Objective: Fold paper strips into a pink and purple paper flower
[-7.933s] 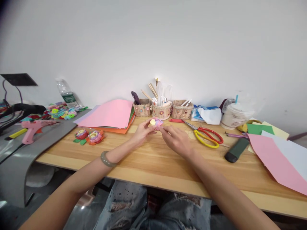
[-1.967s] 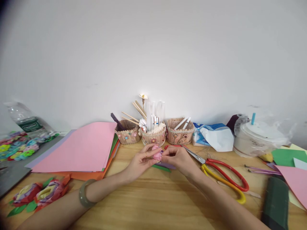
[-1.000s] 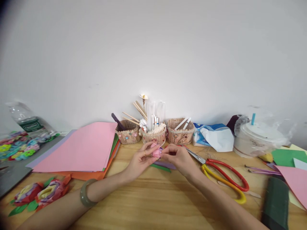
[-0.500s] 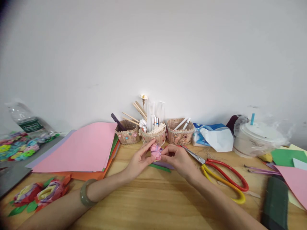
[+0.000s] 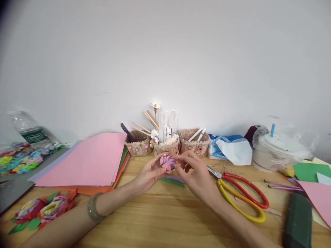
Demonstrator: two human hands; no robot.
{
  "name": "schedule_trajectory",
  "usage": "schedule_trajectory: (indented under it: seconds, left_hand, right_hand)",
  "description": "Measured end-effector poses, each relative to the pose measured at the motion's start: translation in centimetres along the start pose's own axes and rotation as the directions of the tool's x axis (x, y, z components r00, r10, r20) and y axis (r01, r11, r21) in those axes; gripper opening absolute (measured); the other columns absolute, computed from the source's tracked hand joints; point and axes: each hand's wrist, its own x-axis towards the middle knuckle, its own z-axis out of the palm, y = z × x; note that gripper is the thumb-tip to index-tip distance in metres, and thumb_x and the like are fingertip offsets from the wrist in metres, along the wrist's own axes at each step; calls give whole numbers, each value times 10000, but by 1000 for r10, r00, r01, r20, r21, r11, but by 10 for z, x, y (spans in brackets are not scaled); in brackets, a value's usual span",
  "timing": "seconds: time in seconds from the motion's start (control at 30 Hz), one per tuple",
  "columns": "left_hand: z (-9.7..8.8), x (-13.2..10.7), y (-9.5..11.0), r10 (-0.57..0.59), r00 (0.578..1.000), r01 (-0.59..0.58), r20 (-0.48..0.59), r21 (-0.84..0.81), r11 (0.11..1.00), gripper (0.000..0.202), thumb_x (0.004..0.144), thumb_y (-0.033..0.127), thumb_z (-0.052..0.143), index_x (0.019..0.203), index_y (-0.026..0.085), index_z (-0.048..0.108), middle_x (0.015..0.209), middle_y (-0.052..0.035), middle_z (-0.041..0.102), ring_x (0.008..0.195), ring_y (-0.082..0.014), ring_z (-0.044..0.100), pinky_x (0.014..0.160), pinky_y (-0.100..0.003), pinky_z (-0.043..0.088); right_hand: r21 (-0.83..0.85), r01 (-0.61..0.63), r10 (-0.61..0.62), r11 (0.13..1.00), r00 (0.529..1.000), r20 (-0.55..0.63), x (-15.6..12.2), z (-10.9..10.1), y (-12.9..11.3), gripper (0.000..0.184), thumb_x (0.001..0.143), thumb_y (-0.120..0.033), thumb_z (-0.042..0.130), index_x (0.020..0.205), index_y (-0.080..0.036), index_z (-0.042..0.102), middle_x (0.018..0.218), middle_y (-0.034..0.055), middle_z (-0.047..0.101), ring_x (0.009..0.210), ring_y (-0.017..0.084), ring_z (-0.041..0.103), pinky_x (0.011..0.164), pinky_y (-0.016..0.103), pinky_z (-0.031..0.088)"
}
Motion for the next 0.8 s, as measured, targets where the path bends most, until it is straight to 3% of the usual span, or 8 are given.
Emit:
schedule_trajectory:
  seconds: [0.1, 0.17, 0.27, 0.33, 0.47, 0.67, 0.8]
  left_hand:
    - [0, 0, 2, 18, 1000, -17, 13, -62, 998, 494, 610, 159, 732, 1071, 187, 556, 1033, -55, 603, 780, -111, 591, 775, -271, 452]
    - [1, -1, 3, 16, 999, -14, 27, -87, 996, 478, 628, 149, 718, 1076, 200, 561, 1034, -45, 601, 784, -102, 585, 785, -264, 442]
    - [1, -1, 4, 20, 999, -16, 40, -105, 994, 472, 639, 129, 705, 1083, 206, 563, 1041, -42, 598, 839, -111, 573, 787, -248, 432]
    - [1, -1, 4, 26, 999, -21, 44, -112, 993, 477, 638, 112, 701, 1086, 200, 563, 1040, -44, 594, 851, -112, 566, 788, -239, 429]
    - [1, 0, 5, 18, 998, -12, 55, -114, 993, 510, 632, 102, 702, 1109, 203, 551, 1020, -35, 590, 789, -86, 564, 795, -240, 420]
    - [1, 0, 1, 37, 996, -33, 82, -54, 998, 565, 605, 81, 713, 1124, 217, 536, 1019, -36, 586, 860, -104, 547, 820, -244, 403]
    - [-1, 2, -4, 84, 990, -86, 114, 8, 996, 547, 595, 101, 725, 1097, 219, 541, 1012, -35, 586, 852, -114, 546, 801, -251, 412]
  right_hand:
    - [-109, 221, -232, 969, 968, -94, -6, 0, 3, 236, 825, -169, 496, 1021, -213, 619, 761, 29, 512, 684, 137, 509, 586, 262, 437]
    - [-188, 340, -355, 922, 933, -57, -9, 1, 6, 297, 818, -119, 480, 1072, -220, 597, 791, 39, 526, 692, 134, 521, 584, 258, 445]
    - [-239, 440, -438, 866, 897, 62, -11, 3, 8, 331, 805, -100, 482, 1094, -224, 586, 836, 53, 556, 694, 129, 547, 566, 244, 457]
    - [-231, 453, -448, 861, 891, 76, -11, 3, 8, 328, 806, -96, 478, 1086, -226, 587, 834, 53, 560, 689, 127, 553, 560, 237, 462]
    - [-247, 414, -429, 876, 903, -9, -9, 5, 8, 314, 809, -84, 485, 1062, -236, 591, 794, 38, 550, 682, 126, 552, 572, 234, 466]
    - [-356, 334, -356, 873, 935, 5, -9, 9, 12, 126, 820, -178, 523, 906, -198, 613, 807, 48, 584, 687, 132, 576, 568, 234, 466]
    - [-423, 316, -338, 849, 941, 23, -9, 10, 11, 102, 833, -218, 516, 841, -194, 615, 781, 45, 601, 657, 128, 583, 553, 230, 454]
